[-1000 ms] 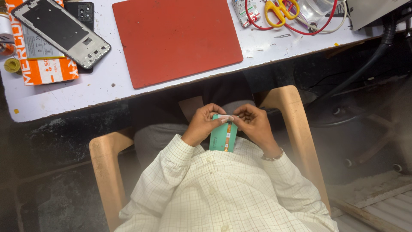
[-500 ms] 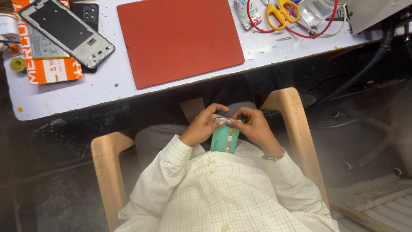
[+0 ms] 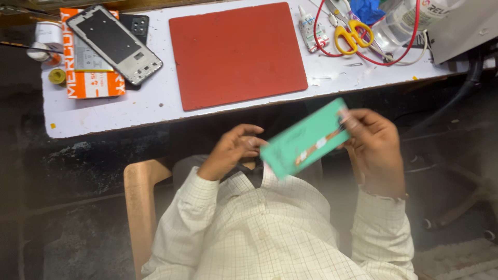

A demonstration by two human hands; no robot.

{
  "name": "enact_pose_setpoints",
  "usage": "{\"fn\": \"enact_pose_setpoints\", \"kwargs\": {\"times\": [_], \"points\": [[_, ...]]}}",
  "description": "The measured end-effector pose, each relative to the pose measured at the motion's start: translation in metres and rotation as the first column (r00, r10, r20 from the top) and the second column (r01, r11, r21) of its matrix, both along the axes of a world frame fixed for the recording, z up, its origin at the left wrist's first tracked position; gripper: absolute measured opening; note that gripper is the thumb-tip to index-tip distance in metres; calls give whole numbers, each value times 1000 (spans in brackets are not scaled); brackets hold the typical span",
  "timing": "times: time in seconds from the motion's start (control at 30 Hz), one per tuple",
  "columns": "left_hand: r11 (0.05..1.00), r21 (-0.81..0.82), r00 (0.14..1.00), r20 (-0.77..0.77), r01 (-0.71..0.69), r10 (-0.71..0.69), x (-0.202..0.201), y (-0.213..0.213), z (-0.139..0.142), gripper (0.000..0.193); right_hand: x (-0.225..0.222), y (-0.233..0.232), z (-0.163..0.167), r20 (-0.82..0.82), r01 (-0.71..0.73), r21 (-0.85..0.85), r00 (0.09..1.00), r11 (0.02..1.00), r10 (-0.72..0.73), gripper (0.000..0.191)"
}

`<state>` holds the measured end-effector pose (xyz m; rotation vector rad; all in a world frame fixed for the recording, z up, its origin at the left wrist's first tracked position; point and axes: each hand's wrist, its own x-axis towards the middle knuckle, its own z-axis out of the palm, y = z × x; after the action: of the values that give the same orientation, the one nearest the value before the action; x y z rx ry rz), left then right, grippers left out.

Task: The person repairs a smartphone at a workbench. They handle a green display assembly with a flex cable, peel a protective strip from it, then squeeze adhesive from a white tube along the edges of the phone's empty mid-frame, rotating the frame as they apply the adhesive around its perimeter.

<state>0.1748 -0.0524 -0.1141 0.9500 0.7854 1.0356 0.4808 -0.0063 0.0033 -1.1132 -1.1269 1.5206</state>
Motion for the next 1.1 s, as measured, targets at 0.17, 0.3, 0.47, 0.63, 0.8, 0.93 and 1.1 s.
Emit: {"fn": "enact_pose_setpoints", "kwargs": {"times": [0.17, 0.3, 0.47, 0.63, 0.8, 0.93, 1.1], "points": [[964, 109, 962, -107, -241, 252, -36, -7, 34, 36, -43, 41, -2, -310, 1, -79, 950, 997, -25, 54], [902, 220, 889, -195, -371, 414, -51, -8, 57, 29, -110, 74, -27, -401, 40, -109, 912, 993, -81, 77], [833, 285, 798, -260, -474, 543, -67, -6, 73, 24, -165, 106, -44, -440, 120, -51, 888, 991, -130, 76], [721, 367, 705, -205, -588, 679, -85, 3, 69, 17, -176, 111, -52, -398, 40, -8, 916, 999, -40, 84], [543, 481, 390, -387, -688, 836, -123, 24, 62, 16, -156, 102, -39, -334, -85, -88, 941, 992, 51, 89], [370, 723, 62, -415, -583, 908, -157, 46, 69, 30, -129, 94, -25, -291, -182, -67, 944, 981, 155, 84], [311, 806, 20, -349, -504, 937, -159, 54, 86, 19, -98, 76, -25, -270, -179, -36, 949, 983, 163, 57]]}}
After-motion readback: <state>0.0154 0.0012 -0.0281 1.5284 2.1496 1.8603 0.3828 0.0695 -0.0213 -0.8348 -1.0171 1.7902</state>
